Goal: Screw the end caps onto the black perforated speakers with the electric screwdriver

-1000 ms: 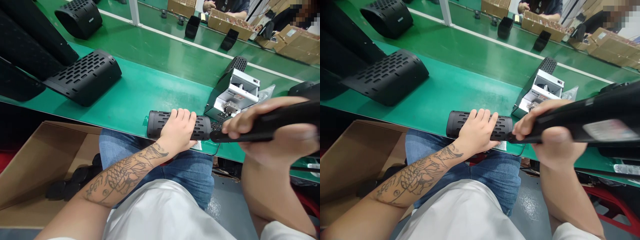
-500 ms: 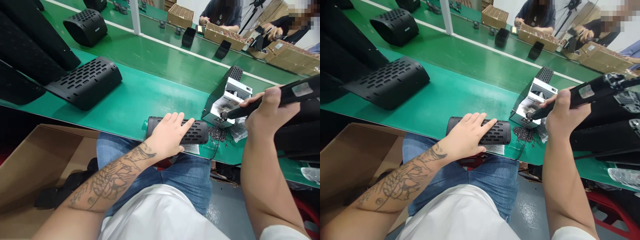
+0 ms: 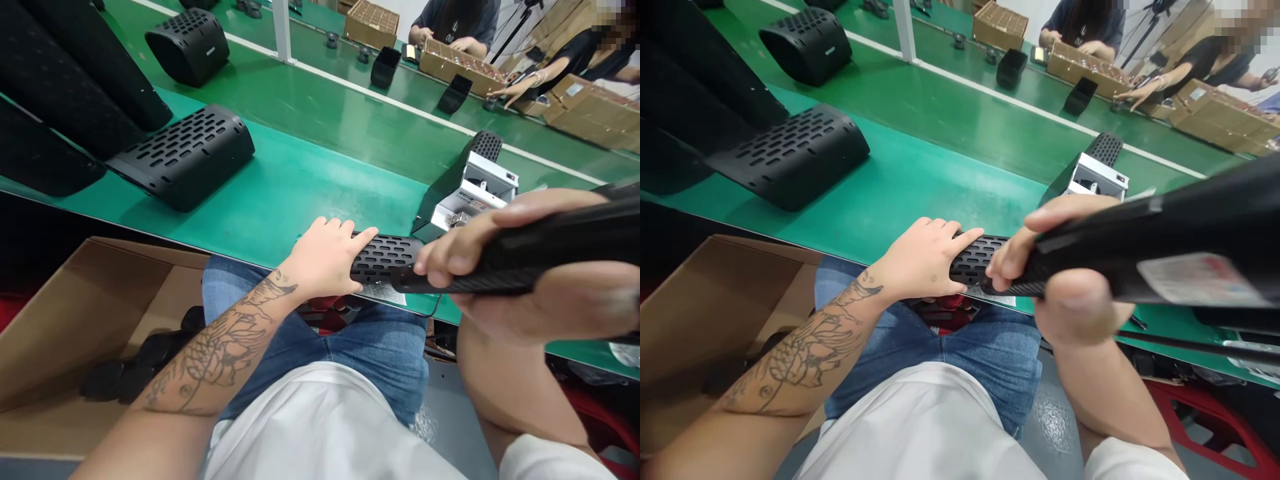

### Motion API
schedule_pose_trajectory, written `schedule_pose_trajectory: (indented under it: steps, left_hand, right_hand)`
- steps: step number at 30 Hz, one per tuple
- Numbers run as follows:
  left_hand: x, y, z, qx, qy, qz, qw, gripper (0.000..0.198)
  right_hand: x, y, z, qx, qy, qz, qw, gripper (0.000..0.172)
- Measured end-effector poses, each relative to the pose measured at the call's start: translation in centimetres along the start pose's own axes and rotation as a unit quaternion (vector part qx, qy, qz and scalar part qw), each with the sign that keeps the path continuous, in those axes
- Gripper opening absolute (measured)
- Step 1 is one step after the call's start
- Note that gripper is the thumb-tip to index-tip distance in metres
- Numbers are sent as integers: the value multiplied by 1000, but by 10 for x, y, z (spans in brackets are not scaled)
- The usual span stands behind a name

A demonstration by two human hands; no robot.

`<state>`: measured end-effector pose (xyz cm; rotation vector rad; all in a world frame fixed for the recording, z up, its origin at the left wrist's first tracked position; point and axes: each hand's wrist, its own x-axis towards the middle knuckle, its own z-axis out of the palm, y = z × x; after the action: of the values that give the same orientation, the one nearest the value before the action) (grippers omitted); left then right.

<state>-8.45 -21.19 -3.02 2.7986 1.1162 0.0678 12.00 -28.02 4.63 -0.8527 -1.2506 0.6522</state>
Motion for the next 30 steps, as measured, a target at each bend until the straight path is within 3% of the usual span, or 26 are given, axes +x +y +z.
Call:
schedule_pose_trajectory:
  steps: [5,16,24,30]
  left_hand:
    - [-1,0,3,-5,19,5,1000,104]
    - [0,0,3,-20,16,9,1000,101]
    - [1,0,2,-26,24,6,999,96]
    - [1,1,2,-34,21,5,999,99]
  right_hand:
    - [-1,24,24,46,-58,-18,997,31]
    - [-5,27,22,86,-124,-25,988,26]
    - [-3,27,18,39,-171,-31,984,18]
    - [-4,31,24,81,-174,-31,981,22]
